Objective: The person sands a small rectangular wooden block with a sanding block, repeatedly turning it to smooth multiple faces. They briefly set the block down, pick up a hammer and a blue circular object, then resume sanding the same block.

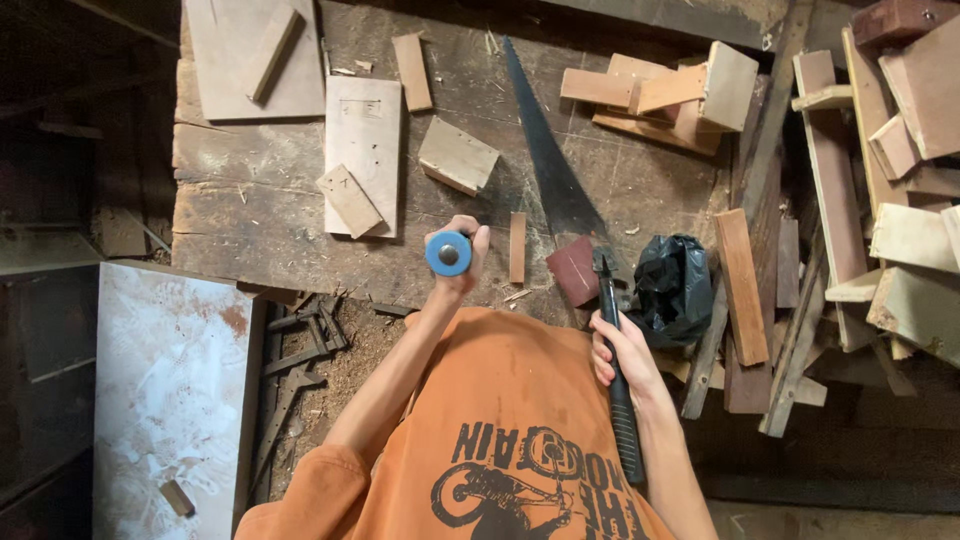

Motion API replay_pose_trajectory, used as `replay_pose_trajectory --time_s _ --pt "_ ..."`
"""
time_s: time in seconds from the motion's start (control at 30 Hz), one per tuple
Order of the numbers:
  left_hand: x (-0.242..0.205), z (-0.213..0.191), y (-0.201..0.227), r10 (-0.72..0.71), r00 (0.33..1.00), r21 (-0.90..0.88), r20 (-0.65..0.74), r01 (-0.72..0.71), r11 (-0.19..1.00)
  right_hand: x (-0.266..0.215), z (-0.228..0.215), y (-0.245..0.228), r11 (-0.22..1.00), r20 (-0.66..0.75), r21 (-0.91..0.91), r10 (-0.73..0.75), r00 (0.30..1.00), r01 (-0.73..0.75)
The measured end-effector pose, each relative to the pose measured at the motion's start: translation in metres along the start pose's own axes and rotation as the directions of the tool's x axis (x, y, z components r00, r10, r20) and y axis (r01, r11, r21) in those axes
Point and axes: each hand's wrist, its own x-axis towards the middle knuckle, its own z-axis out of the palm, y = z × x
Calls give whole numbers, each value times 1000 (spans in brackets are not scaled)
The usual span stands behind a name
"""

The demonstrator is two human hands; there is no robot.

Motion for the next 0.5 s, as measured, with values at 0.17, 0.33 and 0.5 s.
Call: replay_pose_trajectory --time_s 0.17,0.33,0.5 --pt "6 2 5 5 1000 -4 -2 -5 1000 2 5 -2 1000 4 25 7 1000 -7" --pt "4 4 4 2 1000 0 -5 -2 1000 0 7 -3 999 14 35 9 1000 -9" --pt "5 6 3 19 1000 -45 -5 -19 999 1 11 -5 999 -5 42 25 1000 -25"
